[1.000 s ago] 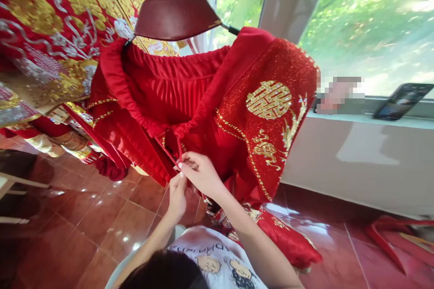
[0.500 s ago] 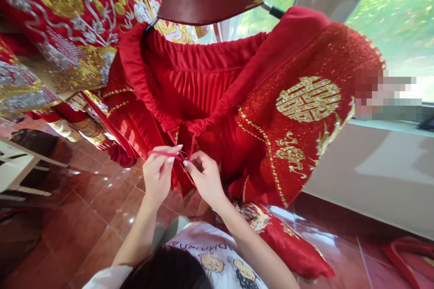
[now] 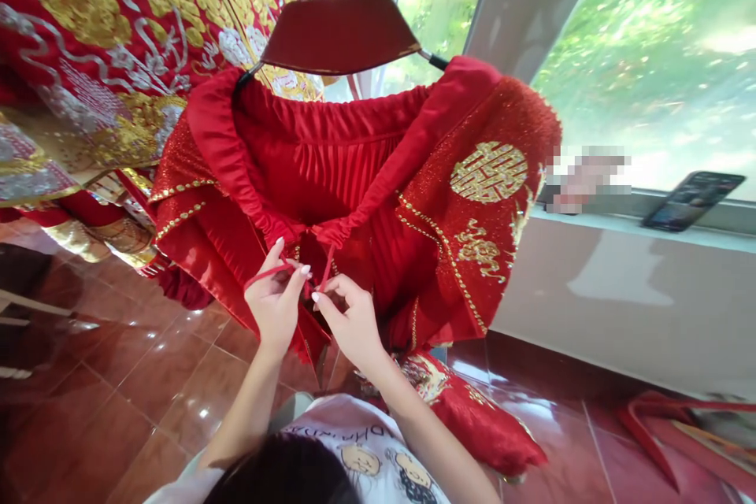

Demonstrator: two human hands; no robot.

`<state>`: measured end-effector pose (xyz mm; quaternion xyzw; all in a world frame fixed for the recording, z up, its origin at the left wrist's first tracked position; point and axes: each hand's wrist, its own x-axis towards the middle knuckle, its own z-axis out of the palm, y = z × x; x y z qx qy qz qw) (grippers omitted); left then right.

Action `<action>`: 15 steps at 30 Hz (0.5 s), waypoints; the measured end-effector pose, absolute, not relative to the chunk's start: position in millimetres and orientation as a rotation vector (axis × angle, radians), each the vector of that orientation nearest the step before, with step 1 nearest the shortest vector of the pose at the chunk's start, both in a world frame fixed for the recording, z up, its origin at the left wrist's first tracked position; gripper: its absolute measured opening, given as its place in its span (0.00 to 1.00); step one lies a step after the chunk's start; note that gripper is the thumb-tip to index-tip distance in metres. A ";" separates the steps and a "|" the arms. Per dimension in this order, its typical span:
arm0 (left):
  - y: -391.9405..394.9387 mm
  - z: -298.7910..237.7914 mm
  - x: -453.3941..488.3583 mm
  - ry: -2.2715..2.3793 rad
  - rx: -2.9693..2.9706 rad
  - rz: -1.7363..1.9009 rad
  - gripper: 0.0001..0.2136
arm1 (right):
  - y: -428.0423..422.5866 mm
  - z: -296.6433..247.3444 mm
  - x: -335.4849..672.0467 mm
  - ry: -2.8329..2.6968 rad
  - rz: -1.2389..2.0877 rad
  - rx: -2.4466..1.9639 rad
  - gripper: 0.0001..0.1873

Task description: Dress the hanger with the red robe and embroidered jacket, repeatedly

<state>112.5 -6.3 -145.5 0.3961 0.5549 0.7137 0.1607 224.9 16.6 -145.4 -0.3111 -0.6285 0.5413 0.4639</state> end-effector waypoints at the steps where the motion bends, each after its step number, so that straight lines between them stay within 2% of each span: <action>1: -7.9 -148.4 110.5 1.543 1.043 2.073 0.15 | 16.5 -145.5 224.7 -1.539 1.347 -0.763 0.08; 5: -16.9 -160.3 94.3 1.147 0.560 2.193 0.20 | 16.1 -146.4 220.8 -1.546 1.335 -0.775 0.09; 7: -28.0 -161.8 78.5 0.858 0.383 2.155 0.18 | 16.6 -146.5 219.9 -1.572 1.322 -0.774 0.09; 10: -55.6 -154.7 39.1 0.670 0.486 2.181 0.13 | 18.2 -145.0 222.5 -1.606 1.303 -0.770 0.09; 12: -76.3 -146.3 5.6 0.898 0.704 2.383 0.13 | 19.2 -143.0 225.8 -1.617 1.272 -0.771 0.09; 13: -85.1 -141.9 -10.2 1.110 0.793 2.480 0.14 | 19.4 -141.8 227.4 -1.625 1.259 -0.769 0.09; 15: -96.4 -134.1 -32.2 1.601 0.843 2.641 0.10 | 19.3 -139.3 230.0 -1.647 1.244 -0.758 0.09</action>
